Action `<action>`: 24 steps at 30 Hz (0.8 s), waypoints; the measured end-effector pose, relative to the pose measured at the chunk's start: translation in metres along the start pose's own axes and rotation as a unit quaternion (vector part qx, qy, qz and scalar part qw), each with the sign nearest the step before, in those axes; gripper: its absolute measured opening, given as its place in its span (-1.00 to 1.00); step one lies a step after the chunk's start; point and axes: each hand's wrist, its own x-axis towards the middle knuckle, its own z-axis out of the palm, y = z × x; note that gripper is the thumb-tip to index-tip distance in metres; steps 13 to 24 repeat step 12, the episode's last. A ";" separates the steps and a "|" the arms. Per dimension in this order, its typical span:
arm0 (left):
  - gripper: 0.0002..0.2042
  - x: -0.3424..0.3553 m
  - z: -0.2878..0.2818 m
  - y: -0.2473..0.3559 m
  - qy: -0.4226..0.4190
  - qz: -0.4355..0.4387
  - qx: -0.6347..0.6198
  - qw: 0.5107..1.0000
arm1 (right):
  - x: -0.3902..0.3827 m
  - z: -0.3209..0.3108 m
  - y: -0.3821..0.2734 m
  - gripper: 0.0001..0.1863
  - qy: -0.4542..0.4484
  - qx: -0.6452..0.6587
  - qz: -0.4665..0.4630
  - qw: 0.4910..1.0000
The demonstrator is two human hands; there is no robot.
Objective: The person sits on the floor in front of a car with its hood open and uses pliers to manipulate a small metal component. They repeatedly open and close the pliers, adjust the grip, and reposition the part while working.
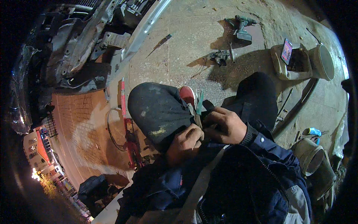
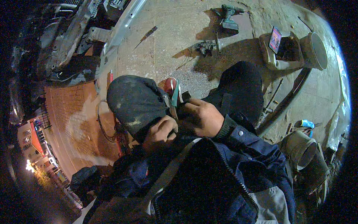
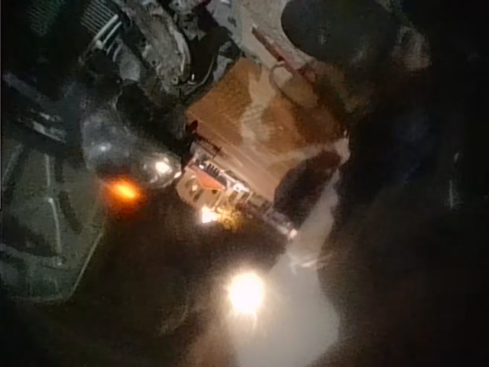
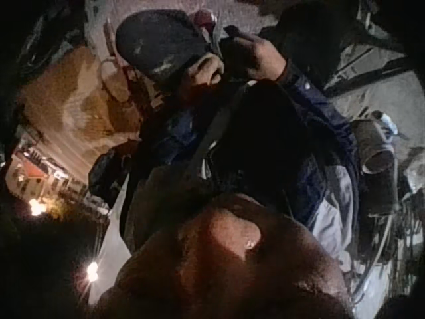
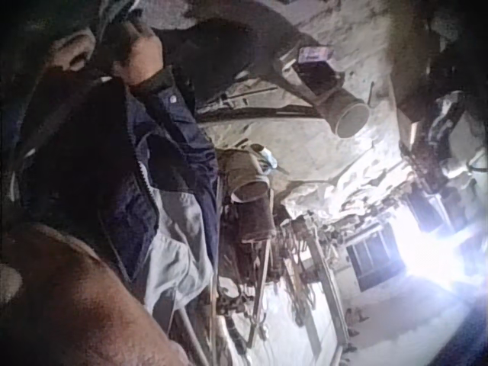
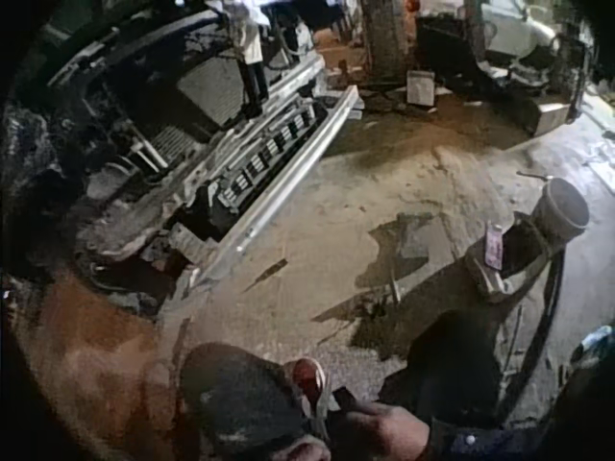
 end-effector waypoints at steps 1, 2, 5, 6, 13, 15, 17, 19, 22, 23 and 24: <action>-0.82 0.002 -0.002 0.001 -0.012 0.003 0.006 1.000 | 0.002 -0.003 0.001 -0.70 0.006 0.002 0.004 1.000; -0.83 0.002 -0.002 0.005 -0.010 -0.026 0.006 1.000 | 0.003 -0.007 0.002 -0.70 0.010 0.013 0.009 1.000; -0.84 -0.004 -0.001 0.009 -0.004 -0.067 0.018 0.998 | 0.017 -0.023 0.012 -0.73 0.041 0.033 0.027 0.998; -0.83 -0.004 -0.002 0.004 -0.002 -0.065 0.012 0.998 | 0.026 -0.029 0.019 -0.76 0.061 0.025 0.044 0.997; -0.56 -0.032 0.003 -0.033 -0.064 -0.167 0.080 0.981 | 0.162 -0.068 0.125 -0.77 0.000 -0.260 0.111 0.959; -0.56 -0.032 0.003 -0.033 -0.064 -0.167 0.080 0.981 | 0.162 -0.068 0.125 -0.77 0.000 -0.260 0.111 0.959; -0.56 -0.032 0.003 -0.033 -0.064 -0.167 0.080 0.981 | 0.162 -0.068 0.125 -0.77 0.000 -0.260 0.111 0.959; -0.56 -0.032 0.003 -0.033 -0.064 -0.167 0.080 0.981 | 0.162 -0.068 0.125 -0.77 0.000 -0.260 0.111 0.959; -0.56 -0.032 0.003 -0.033 -0.064 -0.167 0.080 0.981 | 0.162 -0.068 0.125 -0.77 0.000 -0.260 0.111 0.959; -0.56 -0.032 0.003 -0.033 -0.064 -0.167 0.080 0.981 | 0.162 -0.068 0.125 -0.77 0.000 -0.260 0.111 0.959; -0.56 -0.032 0.003 -0.033 -0.064 -0.167 0.080 0.981 | 0.162 -0.068 0.125 -0.77 0.000 -0.260 0.111 0.959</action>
